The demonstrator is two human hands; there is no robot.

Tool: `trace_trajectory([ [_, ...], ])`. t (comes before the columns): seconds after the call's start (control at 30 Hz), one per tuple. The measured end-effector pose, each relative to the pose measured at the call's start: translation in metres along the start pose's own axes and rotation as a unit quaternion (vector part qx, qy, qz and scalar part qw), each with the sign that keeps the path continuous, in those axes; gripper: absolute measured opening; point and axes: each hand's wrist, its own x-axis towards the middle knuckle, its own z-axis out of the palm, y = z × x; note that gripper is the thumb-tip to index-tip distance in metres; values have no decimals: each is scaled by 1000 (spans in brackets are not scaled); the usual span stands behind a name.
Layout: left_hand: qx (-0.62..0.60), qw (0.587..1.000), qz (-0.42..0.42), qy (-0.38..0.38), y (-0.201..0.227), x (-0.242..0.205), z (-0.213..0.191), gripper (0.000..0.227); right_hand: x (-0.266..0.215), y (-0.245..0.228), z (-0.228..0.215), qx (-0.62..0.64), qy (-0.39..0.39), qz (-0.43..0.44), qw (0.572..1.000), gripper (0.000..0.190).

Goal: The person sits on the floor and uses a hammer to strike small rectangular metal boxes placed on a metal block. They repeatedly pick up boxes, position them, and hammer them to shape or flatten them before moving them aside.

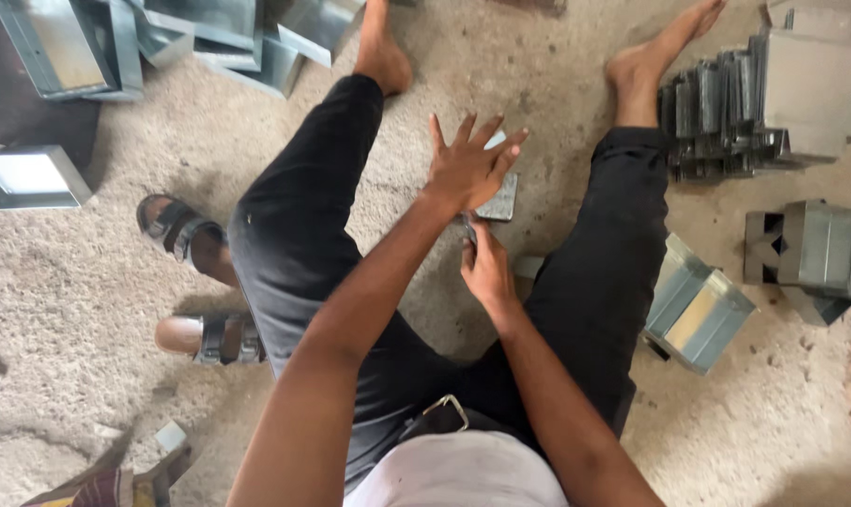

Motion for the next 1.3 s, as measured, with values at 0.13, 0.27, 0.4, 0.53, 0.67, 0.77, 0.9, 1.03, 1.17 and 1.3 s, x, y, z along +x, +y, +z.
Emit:
trace_trajectory([
  [0.13, 17, 1000, 6, 13, 1, 13, -10, 57, 17, -4, -3, -5, 53, -3, 999, 41],
  [0.27, 4, 1000, -5, -9, -2, 9, -4, 57, 6, -5, -1, 18, 55, -5, 998, 40],
  [0.4, 6, 1000, 4, 18, -3, 15, -9, 58, 19, -5, 3, 32, 55, 39, 997, 43],
  [0.53, 7, 1000, -5, 14, 2, -1, 7, 57, 11, 13, 2, 30, 16, 0, 999, 43],
  [0.67, 26, 1000, 4, 7, 1, 9, -11, 54, 22, 18, 10, 10, 60, -23, 998, 41],
  [0.77, 23, 999, 0, 39, -2, 8, -5, 54, -2, 25, 11, 22, 42, -21, 999, 41],
  [0.9, 20, 1000, 1, 7, 0, 8, -8, 53, 19, 26, 12, -9, 94, 44, 995, 36],
  [1.03, 17, 1000, -6, 11, 1, 3, 3, 54, 35, 34, -10, 7, 34, 8, 999, 35],
  [1.17, 11, 1000, -5, -4, -1, 10, -4, 53, 24, 26, -9, -38, 85, 70, 993, 36],
  [1.3, 26, 1000, -11, 9, -2, 12, -2, 53, 26, 41, -13, -42, 68, 5, 997, 37],
])
